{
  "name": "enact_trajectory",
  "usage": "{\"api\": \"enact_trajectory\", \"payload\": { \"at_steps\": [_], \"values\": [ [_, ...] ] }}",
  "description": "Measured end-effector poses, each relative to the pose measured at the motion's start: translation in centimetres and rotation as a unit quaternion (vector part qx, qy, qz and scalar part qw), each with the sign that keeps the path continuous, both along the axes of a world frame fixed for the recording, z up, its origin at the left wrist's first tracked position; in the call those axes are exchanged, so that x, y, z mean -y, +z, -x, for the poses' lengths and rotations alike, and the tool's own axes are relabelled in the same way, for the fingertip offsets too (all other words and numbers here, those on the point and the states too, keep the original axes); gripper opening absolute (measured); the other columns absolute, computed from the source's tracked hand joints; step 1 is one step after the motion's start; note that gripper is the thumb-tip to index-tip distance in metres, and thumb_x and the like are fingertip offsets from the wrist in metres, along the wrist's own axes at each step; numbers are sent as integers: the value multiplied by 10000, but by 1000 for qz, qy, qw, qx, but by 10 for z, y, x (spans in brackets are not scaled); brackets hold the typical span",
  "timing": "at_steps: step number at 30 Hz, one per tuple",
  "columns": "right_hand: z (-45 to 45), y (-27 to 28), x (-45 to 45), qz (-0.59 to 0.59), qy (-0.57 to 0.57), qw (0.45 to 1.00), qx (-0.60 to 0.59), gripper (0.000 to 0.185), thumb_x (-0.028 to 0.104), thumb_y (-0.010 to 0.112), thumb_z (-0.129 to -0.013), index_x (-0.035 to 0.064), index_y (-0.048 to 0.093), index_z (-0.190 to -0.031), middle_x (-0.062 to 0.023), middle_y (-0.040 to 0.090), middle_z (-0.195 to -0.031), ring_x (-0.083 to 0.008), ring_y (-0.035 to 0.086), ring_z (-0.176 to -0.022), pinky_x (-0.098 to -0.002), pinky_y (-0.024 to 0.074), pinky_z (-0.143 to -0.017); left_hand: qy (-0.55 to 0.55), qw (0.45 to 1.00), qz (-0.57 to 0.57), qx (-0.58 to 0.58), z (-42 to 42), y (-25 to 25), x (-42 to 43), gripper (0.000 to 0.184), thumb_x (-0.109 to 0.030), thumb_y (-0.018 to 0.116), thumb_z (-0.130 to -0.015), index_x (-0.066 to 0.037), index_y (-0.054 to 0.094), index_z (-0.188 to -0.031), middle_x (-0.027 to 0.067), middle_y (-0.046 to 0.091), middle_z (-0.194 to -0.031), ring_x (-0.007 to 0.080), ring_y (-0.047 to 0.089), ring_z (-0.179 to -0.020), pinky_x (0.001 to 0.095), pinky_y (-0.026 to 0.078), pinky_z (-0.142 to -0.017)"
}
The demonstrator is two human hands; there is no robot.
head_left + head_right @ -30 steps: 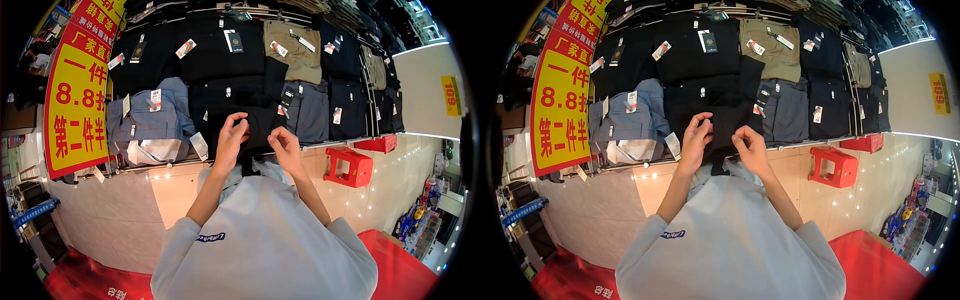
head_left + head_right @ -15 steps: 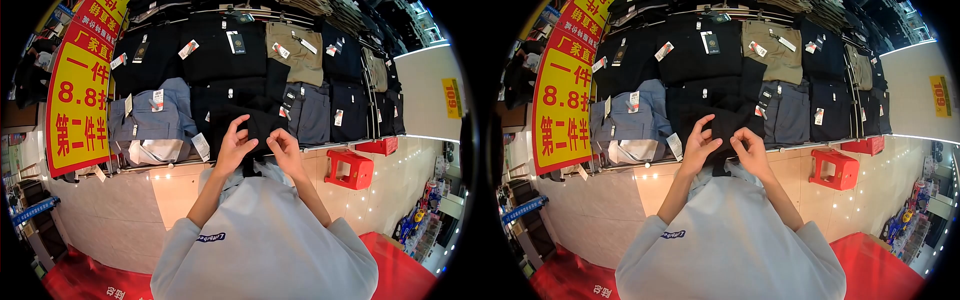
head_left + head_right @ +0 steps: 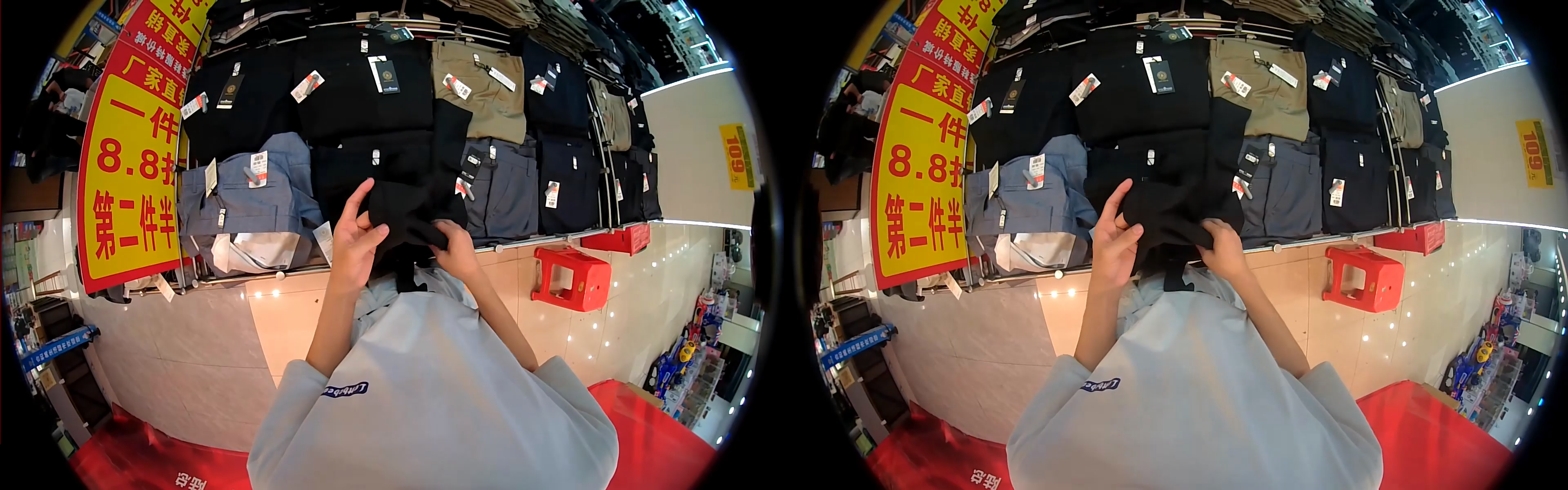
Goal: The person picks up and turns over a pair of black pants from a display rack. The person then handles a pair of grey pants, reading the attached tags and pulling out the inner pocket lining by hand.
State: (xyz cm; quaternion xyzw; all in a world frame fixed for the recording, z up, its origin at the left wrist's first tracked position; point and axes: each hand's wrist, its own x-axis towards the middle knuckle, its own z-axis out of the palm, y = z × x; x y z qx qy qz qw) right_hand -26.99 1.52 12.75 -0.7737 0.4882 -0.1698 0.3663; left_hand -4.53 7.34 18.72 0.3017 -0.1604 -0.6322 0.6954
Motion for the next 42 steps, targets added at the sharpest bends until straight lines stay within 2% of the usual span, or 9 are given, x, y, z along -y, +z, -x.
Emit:
{"api": "enact_trajectory", "payload": {
  "at_steps": [2,3,7,13,14,21,28,35,42],
  "values": [
    [-7,9,0,-115,-50,991,56,288,22,722,-805,-37,680,-1084,-200,696,-1052,-443,639,-971,-353,512,-896,17,1000,-1,10,-3,-1,0,752,84,622,-908,-42,282,-1568,119,671,-1215,166,636,-1134,287,475,-1024],
    [-9,12,1,-117,-49,987,94,204,-8,660,-859,-59,683,-1055,-134,739,-928,-338,687,-840,-307,513,-825,32,999,-5,9,-5,5,0,737,61,634,-922,-42,291,-1566,99,673,-1195,151,635,-1099,270,469,-1013],
    [-9,29,8,-269,-136,904,303,166,3,602,-954,-59,689,-1081,20,697,-958,-64,600,-867,-237,489,-764,34,985,-36,164,-13,-11,0,824,4,685,-915,-80,232,-1598,117,476,-1435,147,508,-1244,269,419,-1040],
    [-14,59,11,-345,-164,845,374,202,140,645,-997,-46,695,-1060,2,689,-932,-46,598,-818,-219,481,-707,-58,912,4,406,-16,-25,-7,1101,-156,831,-813,-95,95,-1630,151,371,-1538,237,455,-1324,326,378,-1069],
    [-16,65,11,-356,-171,837,379,217,156,650,-998,-47,692,-1061,2,688,-928,-48,599,-810,-220,481,-700,-61,871,-12,487,-16,-30,-10,1085,-174,844,-796,-87,148,-1625,146,469,-1479,214,526,-1264,290,413,-1001],
    [-10,101,29,-302,-217,834,407,204,179,698,-966,-4,673,-1050,-5,680,-896,-68,613,-792,-227,488,-693,-35,984,-28,173,-15,-20,-6,783,111,676,-850,-46,349,-1545,143,659,-1271,189,649,-1115,289,493,-992],
    [18,89,33,-139,34,990,11,355,173,862,-769,-32,668,-984,-93,705,-819,-118,621,-743,-304,509,-701,73,991,-9,113,-45,1,11,522,120,698,-828,11,565,-1321,90,715,-1053,134,671,-963,238,526,-892],
    [48,59,30,-323,57,942,76,281,205,836,-839,-46,714,-868,26,627,-687,-32,507,-668,-251,437,-604,108,988,-9,112,-53,18,16,356,94,731,-823,-21,656,-1152,20,672,-931,82,623,-829,194,494,-811],
    [53,77,21,-281,-49,911,299,202,132,715,-949,-36,701,-837,69,635,-744,-3,515,-688,-198,410,-588,111,958,-53,258,-60,12,16,319,63,705,-860,-16,658,-1165,10,652,-1012,80,584,-919,197,451,-844]
  ]
}}
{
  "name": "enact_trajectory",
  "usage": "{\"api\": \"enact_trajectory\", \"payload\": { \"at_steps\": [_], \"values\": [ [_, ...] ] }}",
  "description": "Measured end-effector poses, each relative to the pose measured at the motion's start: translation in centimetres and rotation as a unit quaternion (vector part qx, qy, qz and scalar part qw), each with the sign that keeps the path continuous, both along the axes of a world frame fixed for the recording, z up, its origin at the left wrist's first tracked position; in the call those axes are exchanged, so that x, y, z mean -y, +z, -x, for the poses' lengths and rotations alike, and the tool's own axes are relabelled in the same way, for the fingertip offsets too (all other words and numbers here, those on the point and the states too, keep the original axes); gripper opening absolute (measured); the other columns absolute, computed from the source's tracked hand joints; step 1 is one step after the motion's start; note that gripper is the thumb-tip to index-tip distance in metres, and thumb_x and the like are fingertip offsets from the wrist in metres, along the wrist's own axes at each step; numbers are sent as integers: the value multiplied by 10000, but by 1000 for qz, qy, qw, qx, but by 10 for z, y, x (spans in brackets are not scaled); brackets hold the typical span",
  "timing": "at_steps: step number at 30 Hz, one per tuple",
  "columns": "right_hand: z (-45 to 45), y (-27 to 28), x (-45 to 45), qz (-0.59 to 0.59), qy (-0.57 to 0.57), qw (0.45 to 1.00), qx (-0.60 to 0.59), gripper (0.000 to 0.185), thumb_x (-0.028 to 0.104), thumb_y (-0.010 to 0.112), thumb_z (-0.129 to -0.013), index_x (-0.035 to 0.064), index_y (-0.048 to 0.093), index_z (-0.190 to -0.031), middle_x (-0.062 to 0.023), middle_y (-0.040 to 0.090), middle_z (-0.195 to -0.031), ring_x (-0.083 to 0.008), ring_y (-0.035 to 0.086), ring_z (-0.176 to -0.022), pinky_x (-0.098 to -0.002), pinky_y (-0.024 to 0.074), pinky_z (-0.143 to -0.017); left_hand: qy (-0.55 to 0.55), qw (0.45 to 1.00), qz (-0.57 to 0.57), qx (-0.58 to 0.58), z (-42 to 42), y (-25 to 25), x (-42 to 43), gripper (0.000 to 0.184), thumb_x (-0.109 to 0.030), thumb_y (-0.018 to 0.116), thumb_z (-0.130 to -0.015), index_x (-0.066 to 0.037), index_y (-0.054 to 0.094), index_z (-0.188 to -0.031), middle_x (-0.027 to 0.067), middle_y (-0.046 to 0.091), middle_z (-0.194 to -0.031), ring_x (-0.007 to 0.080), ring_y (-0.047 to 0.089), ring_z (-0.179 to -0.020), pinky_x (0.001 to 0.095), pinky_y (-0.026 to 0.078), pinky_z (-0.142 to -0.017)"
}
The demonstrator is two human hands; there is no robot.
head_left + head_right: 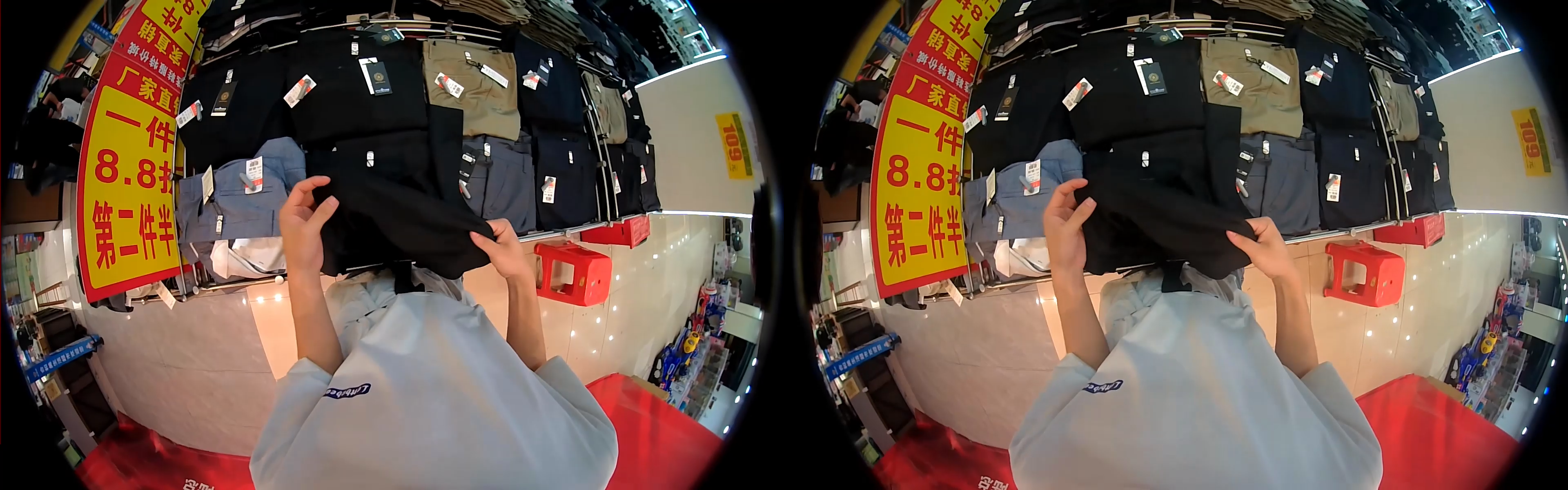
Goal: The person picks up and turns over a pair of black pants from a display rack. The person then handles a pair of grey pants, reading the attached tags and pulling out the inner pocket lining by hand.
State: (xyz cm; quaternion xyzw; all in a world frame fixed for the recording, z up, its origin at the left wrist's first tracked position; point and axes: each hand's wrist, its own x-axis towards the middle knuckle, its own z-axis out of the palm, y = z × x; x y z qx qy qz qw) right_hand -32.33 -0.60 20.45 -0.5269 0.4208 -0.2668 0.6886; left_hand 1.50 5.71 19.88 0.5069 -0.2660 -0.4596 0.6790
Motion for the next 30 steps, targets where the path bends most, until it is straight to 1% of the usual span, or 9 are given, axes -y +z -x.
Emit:
{"api": "enact_trajectory", "payload": {
  "at_steps": [6,10,12,16,18,20,23,27,30],
  "values": [
    [-9,-4,-4,7,-89,995,54,295,178,600,-1031,2,659,-802,68,629,-762,-4,511,-685,-198,402,-599,1,997,-45,70,19,-19,-8,284,-4,687,-915,-8,652,-1196,27,660,-1116,100,588,-1001,229,451,-909],
    [-13,-1,-2,-61,-106,986,116,278,189,575,-1041,-1,700,-882,19,694,-841,-47,617,-746,-209,470,-665,62,935,-51,346,39,-19,-3,432,-172,743,-887,-83,617,-1291,151,568,-1374,309,532,-1275,379,416,-1071],
    [-19,1,-2,-103,-103,976,163,269,206,566,-1045,-3,714,-965,-18,729,-942,-90,681,-843,-229,526,-747,45,904,-30,425,52,-6,-5,475,-214,734,-906,-61,589,-1331,160,515,-1453,317,482,-1356,405,379,-1119],
    [-40,8,-8,-152,-134,964,172,314,273,547,-1060,1,700,-1023,-31,729,-984,-98,682,-872,-240,532,-774,-135,878,89,450,65,12,-2,568,-232,795,-834,-58,590,-1333,157,542,-1420,352,449,-1377,439,348,-1146],
    [-43,5,-8,-160,-143,964,155,341,303,534,-1066,1,692,-1050,-34,729,-1000,-101,685,-882,-247,534,-786,-190,863,91,459,74,11,-2,568,-230,809,-818,-61,604,-1319,146,586,-1364,348,484,-1345,463,350,-1144],
    [-40,-3,-8,-150,-130,969,146,361,322,528,-1068,-2,686,-1067,-39,729,-1009,-101,688,-879,-249,538,-782,-169,888,66,423,81,-4,-1,351,-136,776,-836,-45,683,-1162,135,695,-1141,338,644,-1093,460,393,-1106],
    [-40,1,-8,-157,-136,969,133,355,322,540,-1061,-5,680,-1069,-45,729,-1012,-102,691,-870,-245,541,-774,-160,907,48,386,77,-9,1,162,-64,725,-872,24,683,-1002,152,716,-918,299,684,-849,330,525,-813],
    [-50,11,-6,-162,-150,968,121,258,262,600,-1032,14,670,-1034,-24,714,-953,-75,663,-794,-223,518,-712,-144,959,22,243,78,-9,0,143,-96,658,-957,43,645,-931,87,606,-695,91,518,-650,239,416,-626],
    [-40,1,1,-120,-142,976,110,138,165,674,-983,32,646,-959,14,672,-856,-55,613,-742,-218,483,-672,-166,973,-15,156,74,-11,-1,186,-133,644,-983,39,636,-913,18,540,-671,60,460,-652,236,385,-603]
  ]
}}
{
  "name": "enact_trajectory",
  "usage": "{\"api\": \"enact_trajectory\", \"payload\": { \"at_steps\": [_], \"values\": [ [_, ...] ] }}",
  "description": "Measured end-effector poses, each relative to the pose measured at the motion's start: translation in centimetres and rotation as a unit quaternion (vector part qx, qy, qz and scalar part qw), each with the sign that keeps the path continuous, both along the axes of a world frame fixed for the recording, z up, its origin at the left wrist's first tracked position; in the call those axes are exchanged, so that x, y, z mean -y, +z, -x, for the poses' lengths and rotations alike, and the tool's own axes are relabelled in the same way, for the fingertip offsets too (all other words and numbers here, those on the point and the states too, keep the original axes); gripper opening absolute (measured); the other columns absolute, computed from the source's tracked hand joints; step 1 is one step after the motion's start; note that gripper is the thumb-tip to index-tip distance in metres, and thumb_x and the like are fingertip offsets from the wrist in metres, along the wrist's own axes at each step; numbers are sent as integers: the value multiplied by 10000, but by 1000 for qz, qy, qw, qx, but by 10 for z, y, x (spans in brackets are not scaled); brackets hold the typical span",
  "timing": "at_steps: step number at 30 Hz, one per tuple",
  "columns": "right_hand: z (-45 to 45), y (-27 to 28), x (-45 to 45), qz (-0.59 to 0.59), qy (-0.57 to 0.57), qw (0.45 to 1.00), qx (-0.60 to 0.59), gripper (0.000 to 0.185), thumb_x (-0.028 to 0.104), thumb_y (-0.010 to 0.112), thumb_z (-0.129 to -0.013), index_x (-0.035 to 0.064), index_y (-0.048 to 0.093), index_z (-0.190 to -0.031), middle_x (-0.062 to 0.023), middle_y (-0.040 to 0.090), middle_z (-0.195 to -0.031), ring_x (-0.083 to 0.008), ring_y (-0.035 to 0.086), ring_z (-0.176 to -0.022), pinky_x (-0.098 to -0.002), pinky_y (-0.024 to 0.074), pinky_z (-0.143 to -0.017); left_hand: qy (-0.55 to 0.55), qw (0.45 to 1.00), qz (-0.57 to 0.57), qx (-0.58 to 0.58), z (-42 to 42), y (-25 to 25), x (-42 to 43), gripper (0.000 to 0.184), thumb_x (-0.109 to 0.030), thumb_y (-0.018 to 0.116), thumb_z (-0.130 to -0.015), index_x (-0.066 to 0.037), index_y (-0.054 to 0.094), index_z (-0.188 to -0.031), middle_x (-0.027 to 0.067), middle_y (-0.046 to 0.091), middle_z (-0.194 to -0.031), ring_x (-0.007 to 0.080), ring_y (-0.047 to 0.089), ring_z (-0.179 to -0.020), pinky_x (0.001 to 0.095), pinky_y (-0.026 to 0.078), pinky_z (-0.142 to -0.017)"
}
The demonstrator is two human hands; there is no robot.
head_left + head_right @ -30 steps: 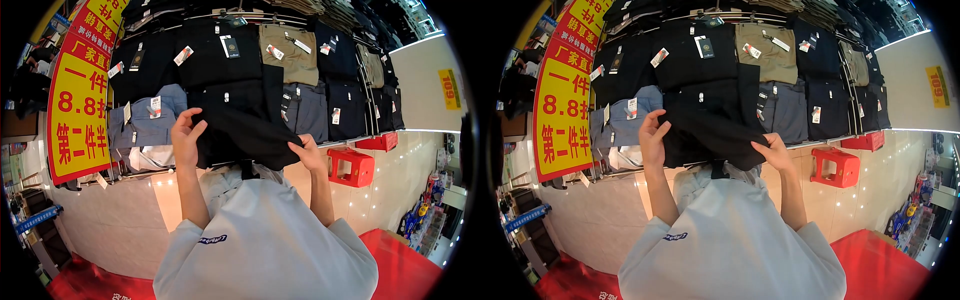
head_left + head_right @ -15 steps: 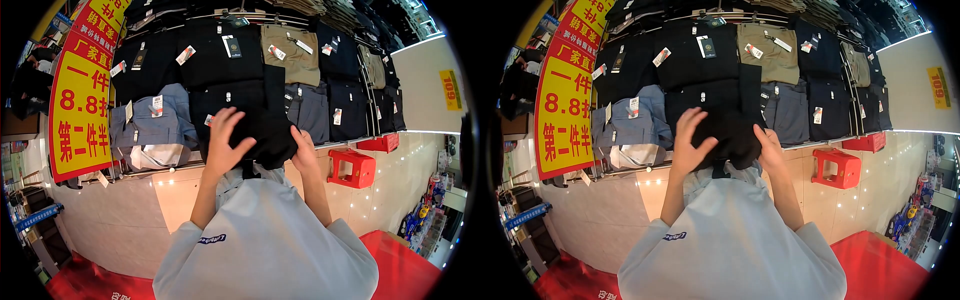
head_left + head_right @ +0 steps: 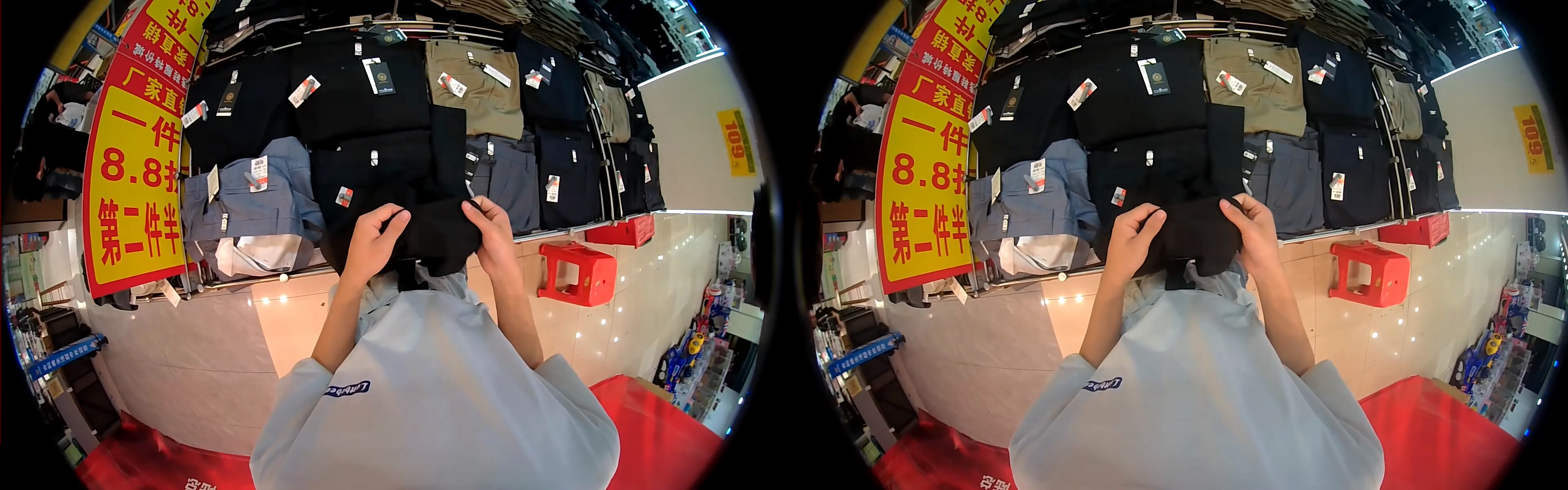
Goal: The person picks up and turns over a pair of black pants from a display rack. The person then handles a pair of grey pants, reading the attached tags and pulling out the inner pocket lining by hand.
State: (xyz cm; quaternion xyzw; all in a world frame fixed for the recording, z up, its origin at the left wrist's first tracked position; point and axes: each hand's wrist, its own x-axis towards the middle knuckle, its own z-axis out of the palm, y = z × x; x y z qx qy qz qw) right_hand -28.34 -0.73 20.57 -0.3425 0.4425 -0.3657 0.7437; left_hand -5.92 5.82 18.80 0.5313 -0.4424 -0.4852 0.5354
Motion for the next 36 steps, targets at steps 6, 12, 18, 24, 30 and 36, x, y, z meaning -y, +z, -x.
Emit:
{"api": "enact_trajectory", "payload": {
  "at_steps": [6,12,18,24,30,36],
  "values": [
    [-8,-5,-1,183,-190,949,-170,122,132,688,-972,50,618,-915,30,595,-798,-48,539,-767,-200,424,-732,37,994,-31,-98,-1,-3,1,250,-167,635,-1003,29,607,-850,-72,446,-680,24,370,-645,234,292,-562],
    [-25,-8,-30,161,12,971,-176,322,300,643,-1018,31,611,-844,22,593,-713,-46,549,-656,-217,448,-604,44,993,-20,-107,7,0,2,227,-151,633,-1004,36,632,-875,-73,503,-709,15,406,-666,214,326,-581],
    [-41,-14,-37,123,94,979,-135,286,258,618,-1033,17,590,-882,21,590,-741,-49,560,-687,-219,483,-639,39,987,-18,-155,16,0,-4,166,-110,656,-980,48,679,-934,-54,589,-757,11,469,-709,197,374,-621],
    [-30,-8,-28,92,110,987,-73,193,154,621,-1015,18,593,-881,17,592,-743,-59,569,-720,-215,468,-673,38,977,-29,-209,25,-7,-4,145,-102,667,-972,35,691,-933,-63,586,-775,3,458,-710,184,356,-630],
    [-28,-5,-31,152,79,982,-78,161,100,606,-1008,19,578,-872,23,563,-732,-57,522,-692,-220,426,-637,95,973,-45,-205,27,-9,1,114,-96,698,-955,17,701,-939,-82,551,-766,-9,424,-688,182,313,-603],
    [-28,-6,-33,186,66,976,-89,160,70,597,-1003,23,556,-856,40,513,-712,-35,462,-670,-207,378,-601,109,971,-31,-210,31,-6,2,101,-83,699,-954,16,701,-937,-86,548,-767,-17,410,-681,179,293,-589]
  ]
}}
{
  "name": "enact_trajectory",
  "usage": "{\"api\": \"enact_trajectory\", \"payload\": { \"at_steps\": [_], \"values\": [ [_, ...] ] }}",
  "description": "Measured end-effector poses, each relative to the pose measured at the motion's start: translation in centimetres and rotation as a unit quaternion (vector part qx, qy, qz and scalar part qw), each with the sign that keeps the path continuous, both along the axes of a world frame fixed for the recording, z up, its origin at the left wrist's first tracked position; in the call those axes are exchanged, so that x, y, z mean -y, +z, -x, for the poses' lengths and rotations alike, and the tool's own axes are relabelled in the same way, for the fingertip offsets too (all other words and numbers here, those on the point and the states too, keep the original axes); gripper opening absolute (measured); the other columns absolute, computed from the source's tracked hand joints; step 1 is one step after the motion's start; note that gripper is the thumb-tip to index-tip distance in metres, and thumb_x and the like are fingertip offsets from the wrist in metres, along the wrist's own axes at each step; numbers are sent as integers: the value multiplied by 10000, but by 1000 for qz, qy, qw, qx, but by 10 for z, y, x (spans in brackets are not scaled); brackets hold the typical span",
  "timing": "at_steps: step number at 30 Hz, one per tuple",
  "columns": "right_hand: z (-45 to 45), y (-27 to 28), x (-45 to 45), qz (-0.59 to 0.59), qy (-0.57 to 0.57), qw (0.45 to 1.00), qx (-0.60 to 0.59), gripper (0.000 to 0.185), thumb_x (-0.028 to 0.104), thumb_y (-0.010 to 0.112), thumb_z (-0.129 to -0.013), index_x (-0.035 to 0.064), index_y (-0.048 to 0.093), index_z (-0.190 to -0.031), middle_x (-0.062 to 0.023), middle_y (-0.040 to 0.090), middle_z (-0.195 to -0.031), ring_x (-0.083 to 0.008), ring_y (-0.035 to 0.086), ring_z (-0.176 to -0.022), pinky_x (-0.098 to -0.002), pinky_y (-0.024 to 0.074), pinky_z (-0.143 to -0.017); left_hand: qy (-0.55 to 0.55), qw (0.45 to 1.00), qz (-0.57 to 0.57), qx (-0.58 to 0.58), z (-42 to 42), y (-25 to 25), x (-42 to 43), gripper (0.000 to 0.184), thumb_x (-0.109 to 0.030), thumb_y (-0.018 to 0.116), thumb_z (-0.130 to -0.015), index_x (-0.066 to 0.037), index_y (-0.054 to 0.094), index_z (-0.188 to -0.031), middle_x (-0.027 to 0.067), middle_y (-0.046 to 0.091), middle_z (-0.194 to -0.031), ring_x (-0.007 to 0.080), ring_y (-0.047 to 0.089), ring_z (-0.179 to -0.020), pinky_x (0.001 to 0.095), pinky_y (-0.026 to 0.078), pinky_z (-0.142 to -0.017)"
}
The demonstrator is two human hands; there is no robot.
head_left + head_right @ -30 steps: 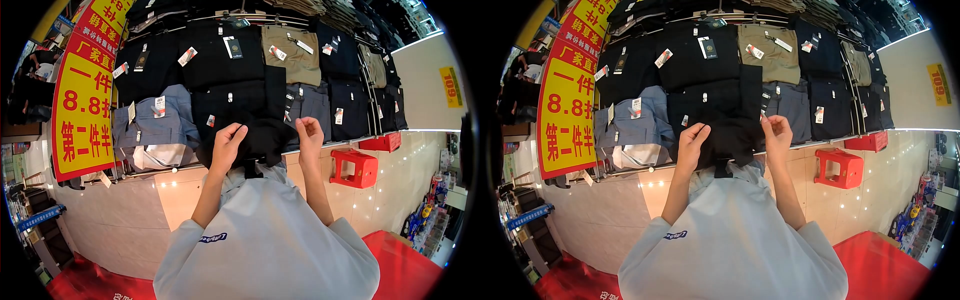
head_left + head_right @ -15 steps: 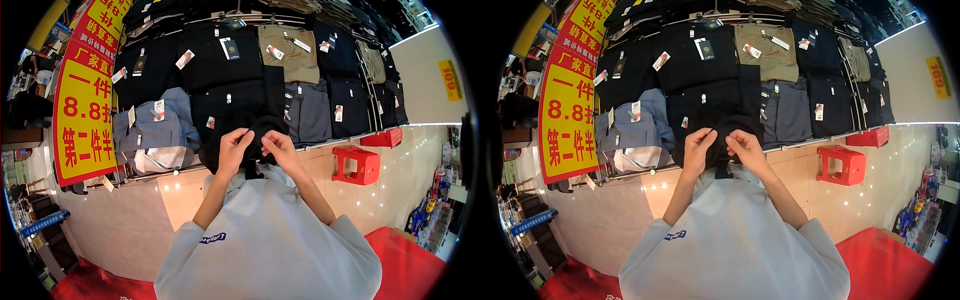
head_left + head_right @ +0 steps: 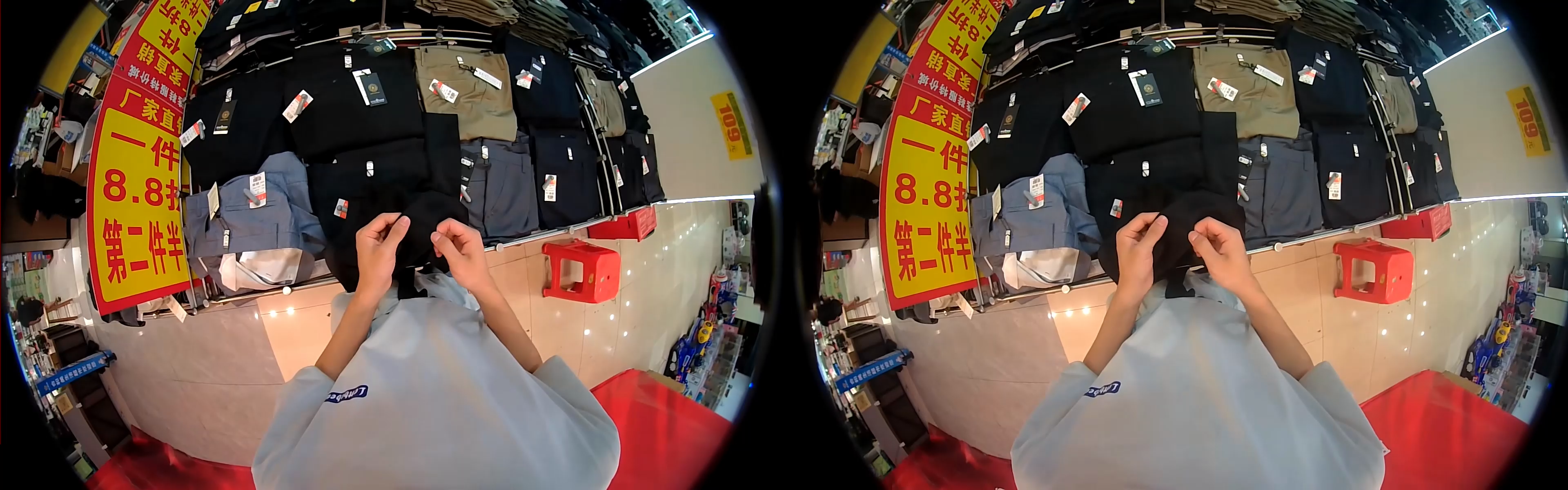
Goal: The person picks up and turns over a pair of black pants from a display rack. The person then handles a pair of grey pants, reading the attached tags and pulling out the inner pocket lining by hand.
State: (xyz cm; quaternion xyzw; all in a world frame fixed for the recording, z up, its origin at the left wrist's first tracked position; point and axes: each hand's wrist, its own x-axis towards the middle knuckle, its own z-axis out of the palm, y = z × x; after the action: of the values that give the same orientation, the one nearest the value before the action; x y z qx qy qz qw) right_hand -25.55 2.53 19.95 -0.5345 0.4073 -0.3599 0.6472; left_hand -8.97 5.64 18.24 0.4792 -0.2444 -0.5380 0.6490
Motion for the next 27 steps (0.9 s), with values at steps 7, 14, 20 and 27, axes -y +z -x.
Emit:
{"api": "enact_trajectory", "payload": {
  "at_steps": [7,14,20,27],
  "values": [
    [2,-5,0,13,-4,1000,-7,164,70,585,-1008,24,554,-854,48,511,-710,-23,447,-663,-199,362,-594,-4,1000,10,4,1,1,-1,125,-98,699,-959,11,677,-902,-83,543,-765,-10,413,-691,183,298,-599],
    [10,-19,2,127,-11,981,-146,604,204,824,-822,11,515,-1304,-125,617,-1182,-246,597,-1114,-353,477,-970,-31,999,15,-8,-6,-2,-1,206,-172,648,-1005,-15,631,-874,-93,490,-759,-7,383,-703,179,287,-617],
    [12,-37,-4,127,68,958,-249,294,166,784,-852,-32,605,-976,-116,664,-779,-220,650,-716,-303,520,-695,-29,994,21,-107,0,-11,0,227,-225,577,-1053,-49,599,-911,-94,465,-808,-7,385,-752,175,313,-666],
    [5,-32,-5,157,73,965,-196,259,184,729,-914,-37,597,-888,-164,618,-714,-253,620,-619,-336,485,-601,-26,979,-2,-201,-8,-2,-1,241,-246,538,-1074,-86,563,-896,-72,483,-814,12,457,-764,171,393,-725]
  ]
}}
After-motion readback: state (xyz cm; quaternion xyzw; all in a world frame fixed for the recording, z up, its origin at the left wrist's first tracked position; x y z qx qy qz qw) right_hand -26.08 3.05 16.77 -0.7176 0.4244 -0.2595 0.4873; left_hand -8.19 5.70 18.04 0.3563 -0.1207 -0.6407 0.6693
